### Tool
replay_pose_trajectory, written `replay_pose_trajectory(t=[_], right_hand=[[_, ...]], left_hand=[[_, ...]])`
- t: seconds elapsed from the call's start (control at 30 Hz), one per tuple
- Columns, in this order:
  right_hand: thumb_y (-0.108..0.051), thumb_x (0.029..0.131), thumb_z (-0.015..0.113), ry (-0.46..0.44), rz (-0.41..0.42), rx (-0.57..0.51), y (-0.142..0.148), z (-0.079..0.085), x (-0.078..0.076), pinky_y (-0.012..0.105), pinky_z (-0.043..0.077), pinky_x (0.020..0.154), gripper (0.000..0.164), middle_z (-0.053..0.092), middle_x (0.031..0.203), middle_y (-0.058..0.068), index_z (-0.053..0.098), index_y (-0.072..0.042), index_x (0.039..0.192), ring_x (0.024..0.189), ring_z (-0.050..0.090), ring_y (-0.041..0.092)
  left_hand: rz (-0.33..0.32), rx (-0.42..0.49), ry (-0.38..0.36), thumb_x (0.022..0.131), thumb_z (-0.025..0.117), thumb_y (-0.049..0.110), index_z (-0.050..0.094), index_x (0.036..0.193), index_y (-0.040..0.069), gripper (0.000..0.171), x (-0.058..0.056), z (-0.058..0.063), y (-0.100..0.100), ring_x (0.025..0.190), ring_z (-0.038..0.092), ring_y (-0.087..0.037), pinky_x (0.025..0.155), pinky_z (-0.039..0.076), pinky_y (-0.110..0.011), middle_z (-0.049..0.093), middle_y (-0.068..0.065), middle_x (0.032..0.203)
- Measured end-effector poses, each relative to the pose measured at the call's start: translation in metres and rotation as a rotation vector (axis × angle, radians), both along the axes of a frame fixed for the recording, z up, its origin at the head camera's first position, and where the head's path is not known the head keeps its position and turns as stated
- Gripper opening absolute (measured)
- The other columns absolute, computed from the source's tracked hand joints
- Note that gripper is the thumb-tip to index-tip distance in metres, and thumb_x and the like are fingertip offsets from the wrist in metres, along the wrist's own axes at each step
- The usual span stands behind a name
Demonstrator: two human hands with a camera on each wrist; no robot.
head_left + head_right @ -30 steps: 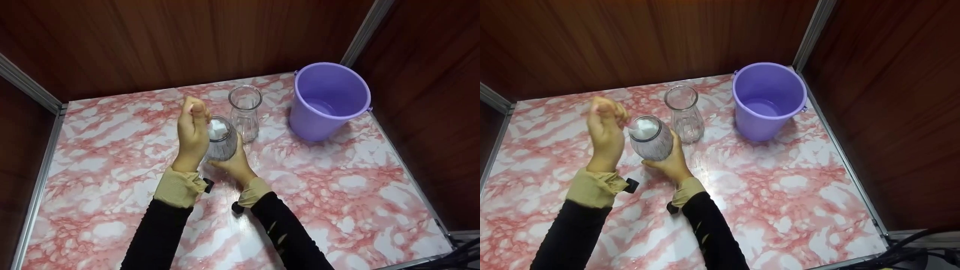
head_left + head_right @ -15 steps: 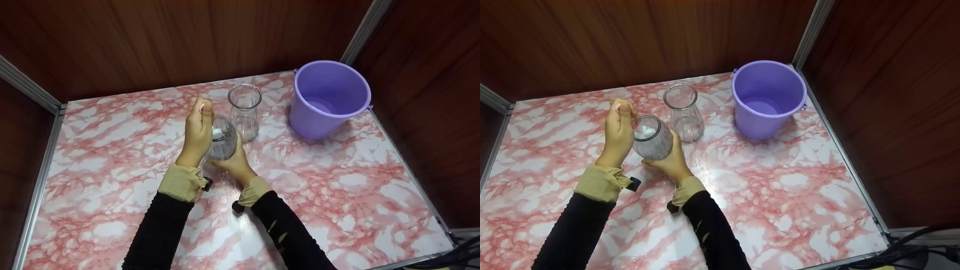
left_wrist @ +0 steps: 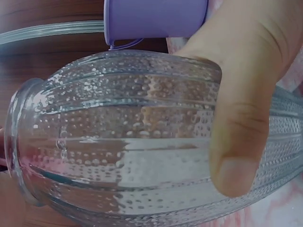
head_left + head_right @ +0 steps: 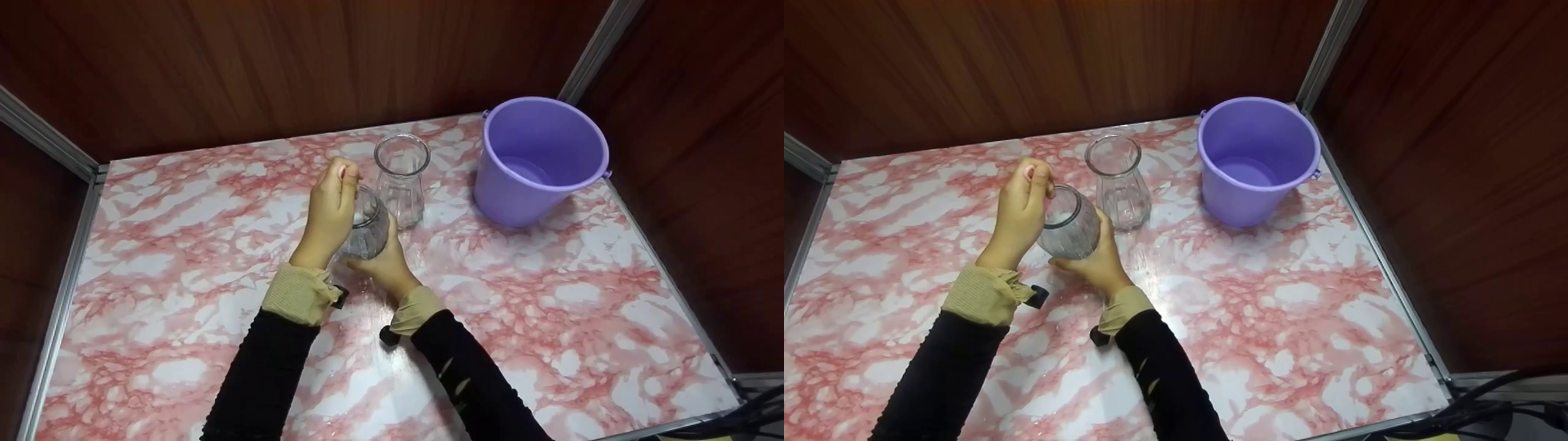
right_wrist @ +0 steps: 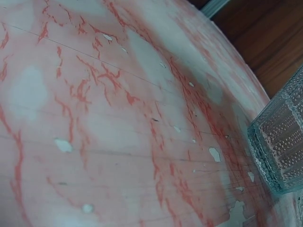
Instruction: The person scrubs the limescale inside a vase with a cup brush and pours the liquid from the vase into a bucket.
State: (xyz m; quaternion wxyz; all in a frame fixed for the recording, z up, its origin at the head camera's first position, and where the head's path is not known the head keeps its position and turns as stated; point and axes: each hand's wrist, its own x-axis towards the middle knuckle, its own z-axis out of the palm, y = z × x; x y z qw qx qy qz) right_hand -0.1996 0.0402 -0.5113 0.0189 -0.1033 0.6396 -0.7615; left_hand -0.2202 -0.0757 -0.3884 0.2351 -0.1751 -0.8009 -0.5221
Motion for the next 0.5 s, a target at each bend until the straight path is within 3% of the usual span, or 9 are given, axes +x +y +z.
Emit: replay_pose_trajectory(t=[0.13, 0.37, 0.5], right_hand=[[0.008, 0.063, 0.087, 0.011, 0.000, 0.019, 0.001, 0.000, 0.000, 0.038, 0.035, 0.117, 0.117, 0.039, 0.152, 0.020, 0.017, -0.006, 0.156, 0.137, 0.043, 0.031], [0.010, 0.063, 0.085, 0.024, 0.007, 0.044, 0.003, 0.002, 0.000, 0.037, 0.033, 0.118, 0.114, 0.040, 0.151, 0.020, 0.019, -0.003, 0.154, 0.138, 0.042, 0.031], [0.004, 0.063, 0.087, 0.053, 0.002, 0.084, 0.004, -0.016, -0.007, 0.036, 0.033, 0.117, 0.115, 0.039, 0.153, 0.016, 0.019, -0.007, 0.155, 0.139, 0.041, 0.026]], left_hand=[[0.004, -0.075, -0.036, 0.109, 0.043, 0.011, 0.056, 0.097, -0.002, 0.021, 0.001, 0.003, 0.003, 0.079, 0.055, -0.026, 0.073, 0.045, -0.033, 0.053, -0.011, 0.083], [0.033, -0.257, -0.065, 0.110, 0.043, 0.015, 0.057, 0.105, -0.003, 0.024, 0.004, 0.002, 0.008, 0.089, 0.051, -0.030, 0.082, 0.047, -0.042, 0.052, -0.016, 0.096], [0.062, -0.345, -0.059, 0.110, 0.044, 0.019, 0.058, 0.106, -0.002, 0.025, 0.006, 0.001, 0.010, 0.093, 0.050, -0.034, 0.086, 0.045, -0.046, 0.050, -0.018, 0.098]])
